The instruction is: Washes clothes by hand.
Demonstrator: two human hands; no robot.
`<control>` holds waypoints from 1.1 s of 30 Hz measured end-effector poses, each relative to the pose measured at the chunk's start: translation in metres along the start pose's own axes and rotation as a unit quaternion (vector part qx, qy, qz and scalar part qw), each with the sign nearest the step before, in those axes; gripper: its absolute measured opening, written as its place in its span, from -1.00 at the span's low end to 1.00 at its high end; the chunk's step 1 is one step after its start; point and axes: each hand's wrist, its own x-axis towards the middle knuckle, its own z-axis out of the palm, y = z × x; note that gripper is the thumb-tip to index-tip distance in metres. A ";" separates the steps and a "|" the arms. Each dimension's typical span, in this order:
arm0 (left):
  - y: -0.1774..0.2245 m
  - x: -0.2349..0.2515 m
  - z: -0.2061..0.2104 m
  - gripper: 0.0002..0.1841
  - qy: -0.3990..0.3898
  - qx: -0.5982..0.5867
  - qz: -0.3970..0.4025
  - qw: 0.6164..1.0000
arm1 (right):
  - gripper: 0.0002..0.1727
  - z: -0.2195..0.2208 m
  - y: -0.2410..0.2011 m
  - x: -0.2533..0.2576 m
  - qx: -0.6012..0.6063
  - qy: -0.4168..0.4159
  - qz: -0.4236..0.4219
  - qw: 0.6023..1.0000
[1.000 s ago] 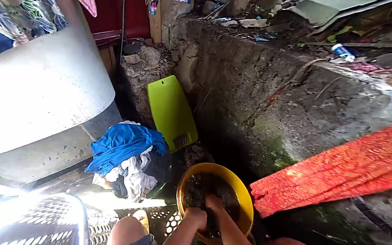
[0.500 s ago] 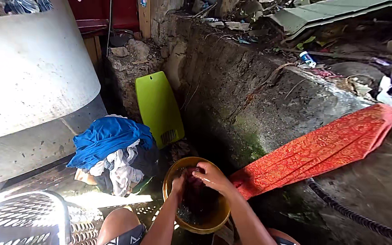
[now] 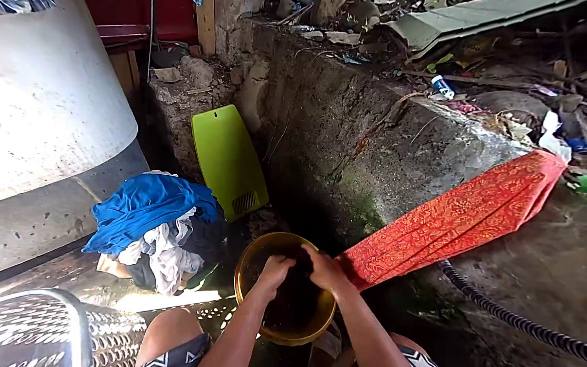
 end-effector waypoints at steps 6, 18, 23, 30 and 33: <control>0.080 -0.059 -0.011 -0.71 -0.079 -0.228 0.228 0.943 | -0.43 0.015 0.001 0.005 0.105 -0.066 -0.113 0.986; -0.032 0.037 -0.039 -0.44 0.154 0.251 -0.034 0.955 | -0.55 0.016 -0.007 0.024 0.297 0.069 -0.023 0.952; -0.061 0.043 -0.021 -0.21 0.051 0.501 -0.057 0.862 | -0.08 0.083 -0.005 0.064 0.008 -0.069 0.029 0.997; -0.095 0.038 -0.022 -0.09 -0.094 0.664 -0.096 0.736 | -0.28 0.140 0.001 0.056 -0.025 -0.131 0.049 0.990; -0.092 0.031 -0.012 -0.30 -0.158 0.695 -0.157 0.684 | -0.39 0.153 0.001 0.035 -0.038 -0.188 0.073 0.979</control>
